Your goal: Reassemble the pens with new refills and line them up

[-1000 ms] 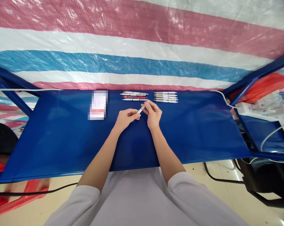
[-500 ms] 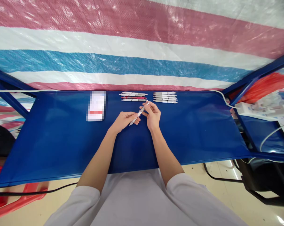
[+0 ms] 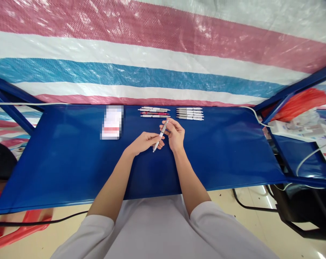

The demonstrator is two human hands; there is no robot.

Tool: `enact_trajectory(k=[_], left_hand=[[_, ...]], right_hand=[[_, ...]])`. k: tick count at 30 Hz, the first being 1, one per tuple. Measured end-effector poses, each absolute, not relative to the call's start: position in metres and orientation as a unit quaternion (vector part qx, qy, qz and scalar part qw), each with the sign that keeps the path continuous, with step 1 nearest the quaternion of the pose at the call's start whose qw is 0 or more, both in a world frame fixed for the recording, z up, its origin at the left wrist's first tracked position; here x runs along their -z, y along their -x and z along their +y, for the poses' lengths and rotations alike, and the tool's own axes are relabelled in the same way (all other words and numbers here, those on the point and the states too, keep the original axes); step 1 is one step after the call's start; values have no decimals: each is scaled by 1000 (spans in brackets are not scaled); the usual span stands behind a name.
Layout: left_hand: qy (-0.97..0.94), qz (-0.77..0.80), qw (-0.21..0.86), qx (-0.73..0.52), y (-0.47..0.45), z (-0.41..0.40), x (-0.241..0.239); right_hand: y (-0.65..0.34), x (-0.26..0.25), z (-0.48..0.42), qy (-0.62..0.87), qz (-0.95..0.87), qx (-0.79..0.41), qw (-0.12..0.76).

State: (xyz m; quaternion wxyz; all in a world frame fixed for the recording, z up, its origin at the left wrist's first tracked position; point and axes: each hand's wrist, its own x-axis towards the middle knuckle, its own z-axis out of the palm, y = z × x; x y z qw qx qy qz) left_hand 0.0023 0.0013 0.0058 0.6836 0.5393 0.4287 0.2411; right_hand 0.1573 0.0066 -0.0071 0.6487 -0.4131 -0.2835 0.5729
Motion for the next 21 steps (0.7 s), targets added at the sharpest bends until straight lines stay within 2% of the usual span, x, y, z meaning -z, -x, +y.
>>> enact_trajectory(k=[11,17,21], left_hand=[[-528,470,605,-367,-9,-4,4],[-542,490,557,-394,-15,-3,10],[-543,479,574,-382,-9,-2,9]], right_hand=[[-153,5,9,414,-257,-560,670],[-154,11,10,437,-238,-556,666],[-157,13,9,417,-251,-580,653]])
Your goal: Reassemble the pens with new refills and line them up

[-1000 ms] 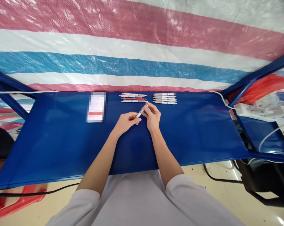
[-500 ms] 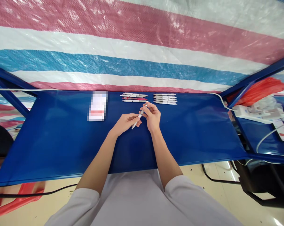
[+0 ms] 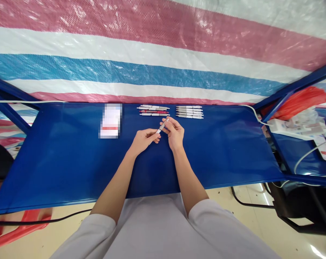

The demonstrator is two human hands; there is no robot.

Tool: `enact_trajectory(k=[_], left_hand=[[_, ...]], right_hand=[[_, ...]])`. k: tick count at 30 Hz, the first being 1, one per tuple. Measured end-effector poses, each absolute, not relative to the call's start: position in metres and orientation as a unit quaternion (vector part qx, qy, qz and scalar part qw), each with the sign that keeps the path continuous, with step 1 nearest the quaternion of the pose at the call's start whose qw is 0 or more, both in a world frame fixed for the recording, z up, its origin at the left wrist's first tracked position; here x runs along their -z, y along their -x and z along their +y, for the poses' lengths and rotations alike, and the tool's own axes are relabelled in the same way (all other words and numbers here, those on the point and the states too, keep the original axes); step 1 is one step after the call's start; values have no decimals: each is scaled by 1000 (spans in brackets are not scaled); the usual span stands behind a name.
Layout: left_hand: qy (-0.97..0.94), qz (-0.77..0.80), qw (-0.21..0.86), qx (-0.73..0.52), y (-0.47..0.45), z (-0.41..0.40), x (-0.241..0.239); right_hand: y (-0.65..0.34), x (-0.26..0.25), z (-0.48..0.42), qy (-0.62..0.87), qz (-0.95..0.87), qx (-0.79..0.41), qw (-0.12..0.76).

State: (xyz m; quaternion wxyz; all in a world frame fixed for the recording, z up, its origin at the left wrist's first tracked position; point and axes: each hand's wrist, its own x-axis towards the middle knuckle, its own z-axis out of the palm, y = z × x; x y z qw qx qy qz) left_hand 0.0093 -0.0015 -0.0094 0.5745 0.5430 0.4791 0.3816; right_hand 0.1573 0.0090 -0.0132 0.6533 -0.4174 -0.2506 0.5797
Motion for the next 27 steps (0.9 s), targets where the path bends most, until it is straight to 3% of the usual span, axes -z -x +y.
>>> enact_trajectory(k=[6,14,19,27], left_hand=[[-561,434,620,-337,3,4,7],[-535,476,552,-428,-7,-2,16],[-543,493,536,-417,-9,-2,16],[-533,449,645,-313,-5,1,6]], right_hand=[[-158,13,7,403,-269,-583,652],[-155,17,11,436,-257,-552,663],[-155,16,12,442,-244,-548,667],[-159,17,12,401,-222,-585,669]])
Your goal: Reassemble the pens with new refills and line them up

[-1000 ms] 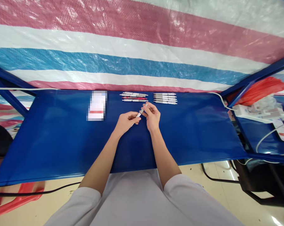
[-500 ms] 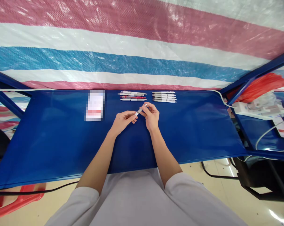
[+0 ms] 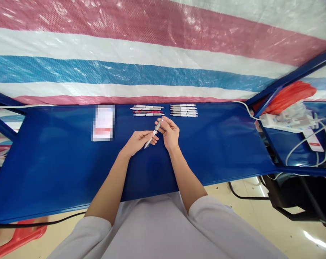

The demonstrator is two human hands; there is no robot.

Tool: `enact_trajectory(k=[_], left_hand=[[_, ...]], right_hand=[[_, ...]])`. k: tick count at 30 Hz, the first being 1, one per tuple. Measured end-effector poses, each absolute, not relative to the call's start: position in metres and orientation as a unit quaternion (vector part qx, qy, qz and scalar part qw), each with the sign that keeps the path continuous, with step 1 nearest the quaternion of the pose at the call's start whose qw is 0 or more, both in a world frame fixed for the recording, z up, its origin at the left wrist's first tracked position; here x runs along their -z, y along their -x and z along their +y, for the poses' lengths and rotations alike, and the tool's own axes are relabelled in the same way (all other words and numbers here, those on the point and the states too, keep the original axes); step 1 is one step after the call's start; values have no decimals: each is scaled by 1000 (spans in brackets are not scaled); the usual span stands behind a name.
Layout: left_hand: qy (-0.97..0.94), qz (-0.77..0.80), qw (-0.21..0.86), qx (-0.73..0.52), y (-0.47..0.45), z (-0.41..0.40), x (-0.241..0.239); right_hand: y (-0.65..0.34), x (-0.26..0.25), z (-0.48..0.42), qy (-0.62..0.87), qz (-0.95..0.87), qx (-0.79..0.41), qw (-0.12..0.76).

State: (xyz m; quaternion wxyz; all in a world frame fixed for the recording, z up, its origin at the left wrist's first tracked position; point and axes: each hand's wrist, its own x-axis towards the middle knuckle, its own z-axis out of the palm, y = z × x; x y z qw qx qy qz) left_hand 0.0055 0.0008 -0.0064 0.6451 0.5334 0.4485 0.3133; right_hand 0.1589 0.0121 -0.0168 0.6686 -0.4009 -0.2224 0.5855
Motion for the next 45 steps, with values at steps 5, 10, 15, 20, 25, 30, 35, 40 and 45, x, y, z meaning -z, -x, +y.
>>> enact_trajectory(k=[5,10,15,20,25,30,35,40,45], left_hand=[[-504,459,638,-358,-8,-1,10],[-505,485,574,-425,-14,-4,14],[-522,515,523,-434,-17,-5,17],[-494,487,612,-380,-7,-4,13],[-460,467,655,-376,-2,-4,11],[-498,496,591,-396,-8,-6,6],[-548,521,528,-387,-8,-4,3],[-562,492,575,-334,-3,-4,-1],[-536,477,609,-337,0,-6,-5]], right_hand=[[-159,17,12,416,-236,-581,658],[-158,19,13,427,-230,-560,671],[-157,22,15,432,-233,-551,675],[-160,21,13,421,-245,-577,655],[-160,15,9,401,-254,-590,653],[-157,13,9,425,-255,-571,654],[-154,14,10,437,-248,-553,665],[-156,15,9,423,-251,-573,655],[-159,11,5,405,-263,-589,647]])
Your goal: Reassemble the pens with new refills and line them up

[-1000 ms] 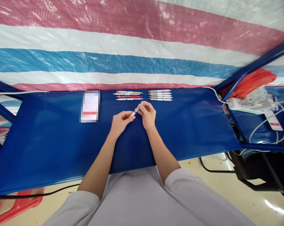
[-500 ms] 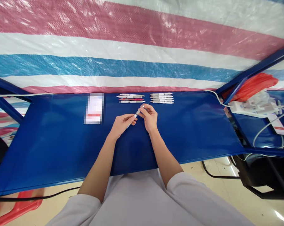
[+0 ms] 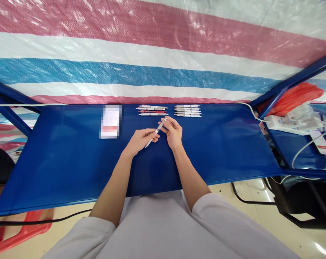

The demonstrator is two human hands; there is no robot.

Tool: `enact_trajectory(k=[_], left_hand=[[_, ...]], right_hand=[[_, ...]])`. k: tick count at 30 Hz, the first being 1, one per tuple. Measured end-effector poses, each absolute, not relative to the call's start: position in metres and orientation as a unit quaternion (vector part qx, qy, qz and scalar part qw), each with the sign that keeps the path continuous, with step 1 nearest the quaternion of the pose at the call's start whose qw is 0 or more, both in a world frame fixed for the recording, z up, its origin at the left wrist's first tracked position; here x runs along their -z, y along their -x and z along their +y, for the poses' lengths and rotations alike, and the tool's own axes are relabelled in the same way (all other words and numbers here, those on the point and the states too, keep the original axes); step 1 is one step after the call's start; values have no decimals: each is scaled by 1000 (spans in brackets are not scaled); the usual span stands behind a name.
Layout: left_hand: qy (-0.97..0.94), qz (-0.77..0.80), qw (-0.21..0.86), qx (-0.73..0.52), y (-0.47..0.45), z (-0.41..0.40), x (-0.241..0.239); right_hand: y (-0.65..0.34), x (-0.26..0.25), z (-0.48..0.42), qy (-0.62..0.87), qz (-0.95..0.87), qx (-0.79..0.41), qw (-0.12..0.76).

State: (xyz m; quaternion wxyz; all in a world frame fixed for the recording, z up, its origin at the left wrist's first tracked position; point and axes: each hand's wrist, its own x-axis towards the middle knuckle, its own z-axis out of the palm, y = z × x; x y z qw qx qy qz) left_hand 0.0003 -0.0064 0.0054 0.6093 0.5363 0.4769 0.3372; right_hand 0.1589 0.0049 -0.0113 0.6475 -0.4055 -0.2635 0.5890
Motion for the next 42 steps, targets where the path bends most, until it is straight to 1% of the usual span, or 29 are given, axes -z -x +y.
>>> enact_trajectory(k=[11,13,18,20,25,30,33,38,42], left_hand=[[-549,538,494,-405,-15,-16,1],[-549,535,506,-396,-14,-17,0],[-525,487,610,-339,-7,-18,-4],[-529,487,604,-343,-6,-18,-5],[-570,514,530,-360,-9,-18,-2],[-558,516,516,-396,-12,-21,0],[-556,500,536,-393,-12,-23,-1],[-549,443,607,-365,-8,-23,-4],[-559,428,617,-352,-6,-23,-4]], right_hand=[[-157,10,3,455,-260,-565,637],[-158,10,3,447,-262,-577,632],[-158,11,0,418,-264,-595,633],[-157,10,-1,415,-265,-593,637],[-158,6,-2,437,-283,-577,630],[-155,5,-3,456,-276,-564,631],[-155,4,-4,445,-281,-576,626],[-157,-2,-3,433,-281,-576,634],[-158,-9,-4,423,-285,-566,648]])
